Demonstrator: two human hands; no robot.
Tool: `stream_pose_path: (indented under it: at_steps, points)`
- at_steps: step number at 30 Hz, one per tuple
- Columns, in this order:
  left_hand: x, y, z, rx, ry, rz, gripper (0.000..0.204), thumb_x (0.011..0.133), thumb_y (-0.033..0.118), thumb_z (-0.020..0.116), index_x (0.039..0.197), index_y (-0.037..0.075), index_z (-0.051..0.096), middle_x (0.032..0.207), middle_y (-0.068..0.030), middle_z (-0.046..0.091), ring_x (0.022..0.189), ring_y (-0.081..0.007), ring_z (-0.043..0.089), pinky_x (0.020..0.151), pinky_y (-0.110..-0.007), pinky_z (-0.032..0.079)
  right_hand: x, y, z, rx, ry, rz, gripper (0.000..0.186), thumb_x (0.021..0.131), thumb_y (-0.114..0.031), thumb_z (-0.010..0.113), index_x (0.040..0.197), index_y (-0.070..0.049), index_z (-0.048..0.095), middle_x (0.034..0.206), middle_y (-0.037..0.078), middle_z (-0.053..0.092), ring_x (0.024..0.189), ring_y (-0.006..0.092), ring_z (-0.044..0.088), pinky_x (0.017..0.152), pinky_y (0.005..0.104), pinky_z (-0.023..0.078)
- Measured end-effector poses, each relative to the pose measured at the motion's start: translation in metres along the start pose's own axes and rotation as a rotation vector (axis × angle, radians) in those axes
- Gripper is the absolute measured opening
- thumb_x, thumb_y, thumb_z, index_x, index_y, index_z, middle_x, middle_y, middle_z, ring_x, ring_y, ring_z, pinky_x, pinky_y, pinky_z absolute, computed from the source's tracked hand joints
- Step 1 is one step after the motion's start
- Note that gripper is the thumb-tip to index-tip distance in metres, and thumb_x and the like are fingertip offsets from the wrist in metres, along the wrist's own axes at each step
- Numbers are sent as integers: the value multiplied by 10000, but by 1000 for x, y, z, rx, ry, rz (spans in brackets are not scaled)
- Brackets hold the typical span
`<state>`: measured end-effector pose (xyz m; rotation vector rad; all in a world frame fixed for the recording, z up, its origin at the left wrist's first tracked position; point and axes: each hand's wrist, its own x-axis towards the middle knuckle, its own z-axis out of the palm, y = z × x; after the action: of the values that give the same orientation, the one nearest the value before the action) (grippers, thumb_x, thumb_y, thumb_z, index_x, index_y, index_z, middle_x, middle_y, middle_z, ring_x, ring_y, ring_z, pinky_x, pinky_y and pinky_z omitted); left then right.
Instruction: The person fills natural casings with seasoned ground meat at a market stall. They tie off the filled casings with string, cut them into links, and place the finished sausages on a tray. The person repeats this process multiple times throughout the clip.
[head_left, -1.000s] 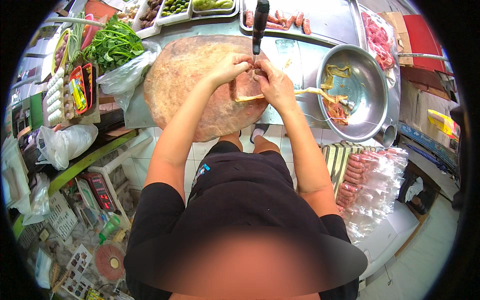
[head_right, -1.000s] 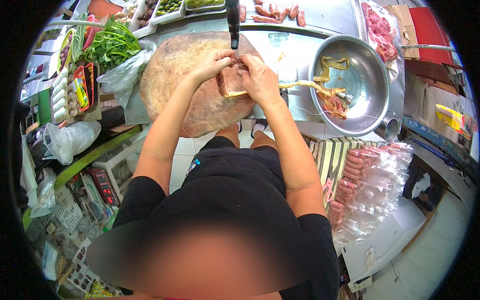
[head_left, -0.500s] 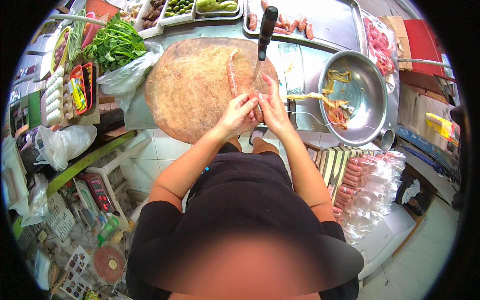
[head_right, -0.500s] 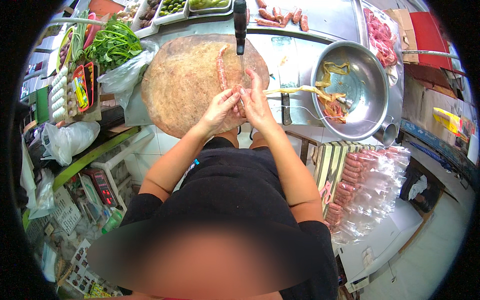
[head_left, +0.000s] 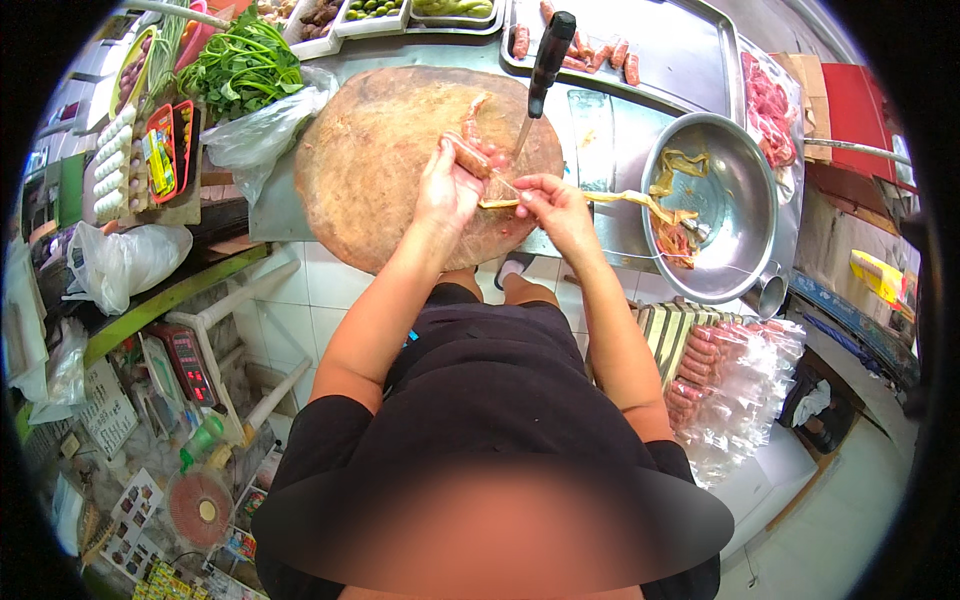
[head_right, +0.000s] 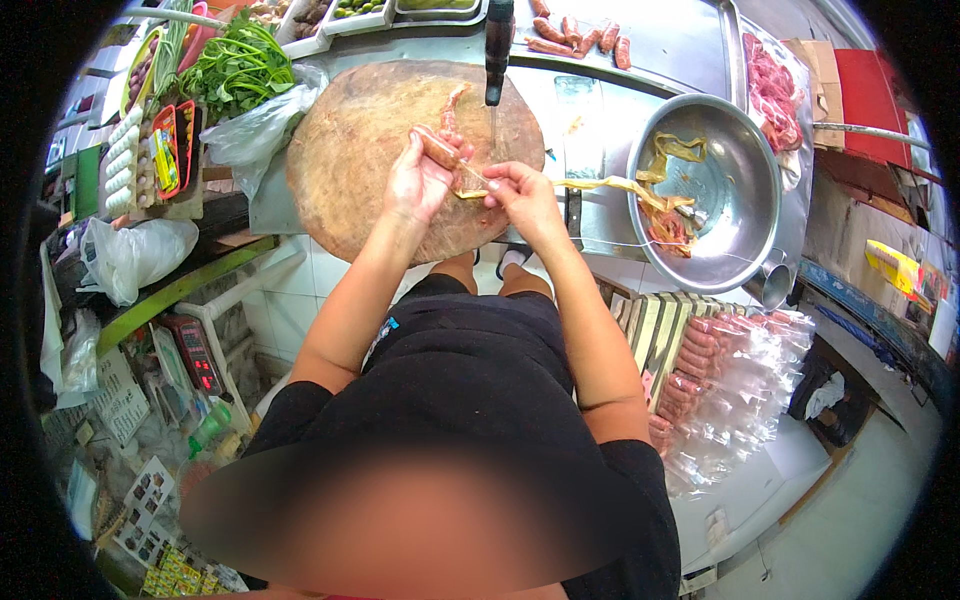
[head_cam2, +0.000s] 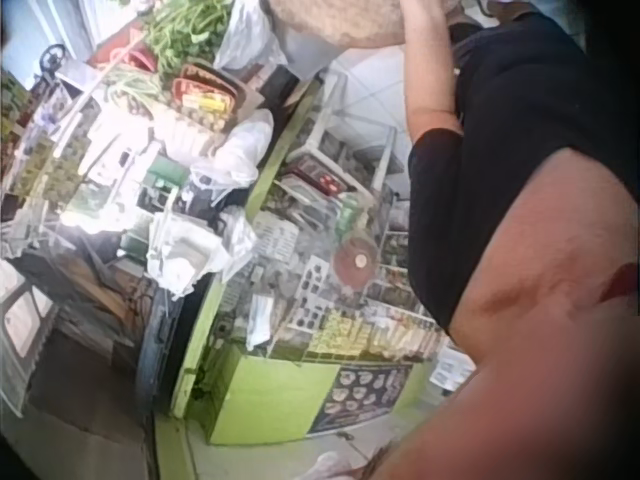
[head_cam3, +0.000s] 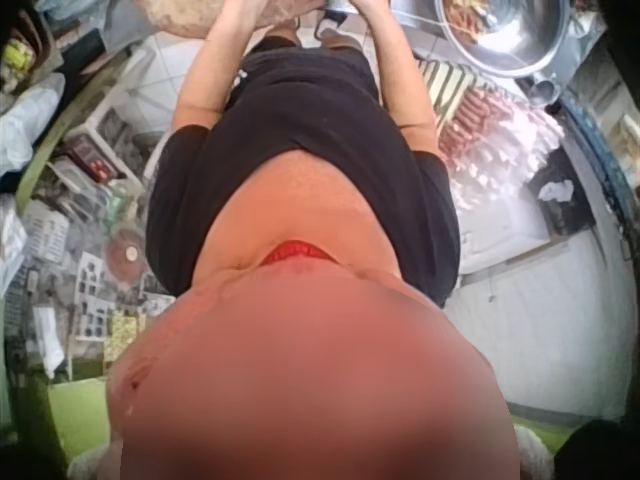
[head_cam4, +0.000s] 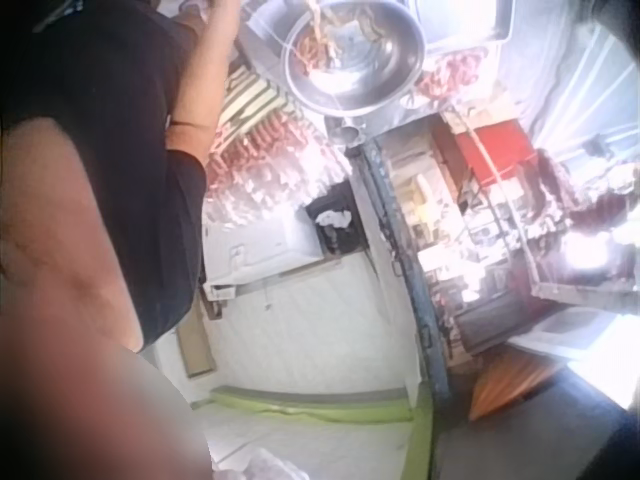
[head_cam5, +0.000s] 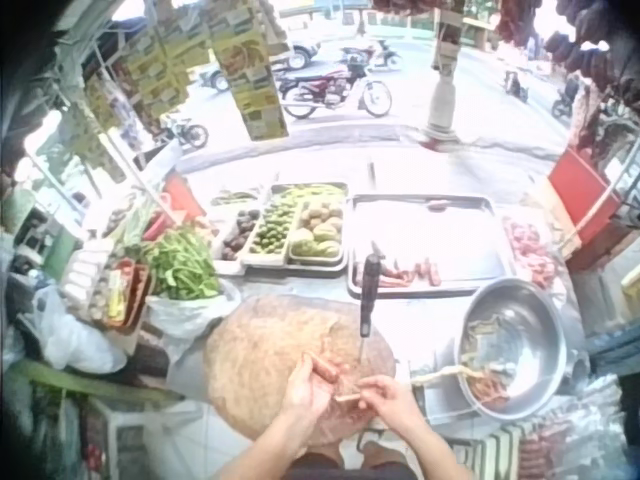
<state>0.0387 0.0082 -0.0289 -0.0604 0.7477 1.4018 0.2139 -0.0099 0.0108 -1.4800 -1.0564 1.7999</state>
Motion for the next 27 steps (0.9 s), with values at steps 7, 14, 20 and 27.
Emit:
stream_pose_path:
  at_steps: [7,14,20,27]
  points:
    - [34,8,-11,-122,-25,20,293,1060,309,325,1102,67,484,1006,-173,601,1003,-342,613,1002,-585,457,16,-15,-16,-733,264,-315,150,878,-135,615,953,-22,680,715,144,662,645,224,654,610,352,495]
    - [66,9,-23,-97,75,86,266,1055,304,342,1109,79,473,1038,-207,584,1043,-390,585,980,-607,458,56,6,-21,-833,381,-348,161,877,-179,569,905,-49,661,809,222,675,797,412,665,718,479,517]
    - [128,17,-24,89,51,-17,147,1027,221,445,1061,88,495,993,-142,593,1026,-377,595,944,-582,480,61,49,-47,-650,378,-205,196,878,-174,547,902,-25,671,829,251,664,823,427,660,731,486,511]
    - [233,-9,44,190,-133,-265,100,970,36,482,906,105,515,762,-52,540,677,-214,583,654,-394,549,10,73,-54,-573,407,-158,139,862,-126,592,893,-3,649,761,199,656,726,324,665,676,395,503]
